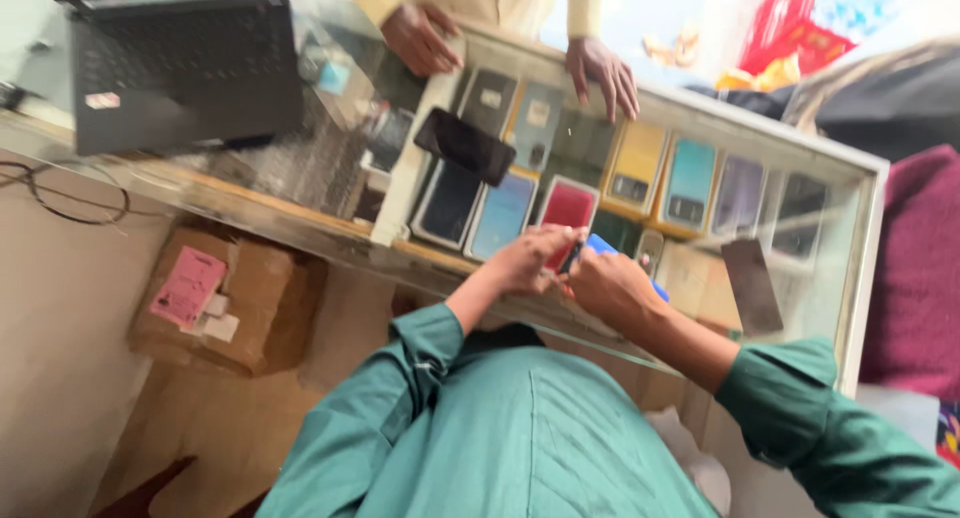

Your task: The person holds a blue smartphone at a glass display counter, pries open its back cover using a small tool, works on the internal battery compartment, then reassembles the cover and presses the power button while the screen lights up. A customer stands across the counter during the work.

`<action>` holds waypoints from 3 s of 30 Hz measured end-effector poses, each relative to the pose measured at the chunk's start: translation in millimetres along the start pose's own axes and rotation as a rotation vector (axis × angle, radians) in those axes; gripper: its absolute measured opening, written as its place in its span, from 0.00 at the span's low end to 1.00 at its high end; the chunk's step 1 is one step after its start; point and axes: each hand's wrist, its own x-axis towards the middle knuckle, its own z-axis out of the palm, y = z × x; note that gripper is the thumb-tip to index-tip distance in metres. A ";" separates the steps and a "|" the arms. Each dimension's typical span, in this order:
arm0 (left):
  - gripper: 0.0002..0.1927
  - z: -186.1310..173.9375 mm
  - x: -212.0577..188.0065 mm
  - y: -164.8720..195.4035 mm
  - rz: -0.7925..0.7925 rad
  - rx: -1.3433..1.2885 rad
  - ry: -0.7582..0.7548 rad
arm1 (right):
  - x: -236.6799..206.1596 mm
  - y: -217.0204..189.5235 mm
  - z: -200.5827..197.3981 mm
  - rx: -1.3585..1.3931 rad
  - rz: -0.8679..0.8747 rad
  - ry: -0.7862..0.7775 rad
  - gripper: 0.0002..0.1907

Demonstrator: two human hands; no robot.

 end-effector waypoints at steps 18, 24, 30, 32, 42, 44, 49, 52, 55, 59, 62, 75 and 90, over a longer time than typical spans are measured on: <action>0.47 -5.7 -0.2 5.0 -0.116 0.012 -0.114 | -0.5 -1.7 -13.4 0.262 -0.169 0.261 0.10; 0.44 -6.7 -1.8 7.9 -0.084 -0.011 -0.060 | -3.9 0.9 -11.3 0.237 -0.004 0.055 0.05; 0.45 -4.7 -2.8 10.1 -0.128 0.022 -0.131 | -6.4 -0.2 -3.1 0.162 -0.121 0.529 0.18; 0.46 -2.4 -2.1 10.4 -0.131 0.031 -0.146 | -7.2 -0.5 -2.9 0.155 -0.141 0.305 0.12; 0.48 -9.6 -2.7 19.5 -0.115 0.013 -0.134 | -14.9 -3.8 -24.0 0.213 -0.247 0.387 0.18; 0.48 -10.5 -2.9 21.4 -0.164 0.033 -0.150 | -15.9 -4.3 -25.9 0.226 -0.081 0.266 0.21; 0.48 -8.5 -2.5 21.0 -0.114 0.036 -0.130 | -18.5 -1.7 -25.6 0.274 -0.169 0.305 0.13; 0.46 -6.3 -3.9 17.8 -0.103 0.036 -0.125 | -18.9 0.0 -24.0 0.278 -0.111 0.281 0.15; 0.47 -4.5 -3.9 14.1 -0.119 0.032 -0.122 | -16.4 1.5 -21.2 0.242 -0.036 0.168 0.15; 0.49 -3.3 -3.2 11.0 -0.103 0.044 -0.128 | -15.1 3.0 -12.9 0.237 -0.080 0.275 0.17; 0.49 -0.7 -3.3 12.1 -0.119 0.028 -0.127 | -16.5 4.8 -6.9 0.176 -0.085 0.197 0.11; 0.50 5.1 -10.5 6.1 -0.122 0.006 -0.107 | -21.6 -6.3 -9.7 0.246 -0.082 0.353 0.21; 0.57 6.6 -9.8 6.8 -0.190 0.046 -0.152 | -20.3 -5.0 -11.1 0.326 -0.047 0.340 0.19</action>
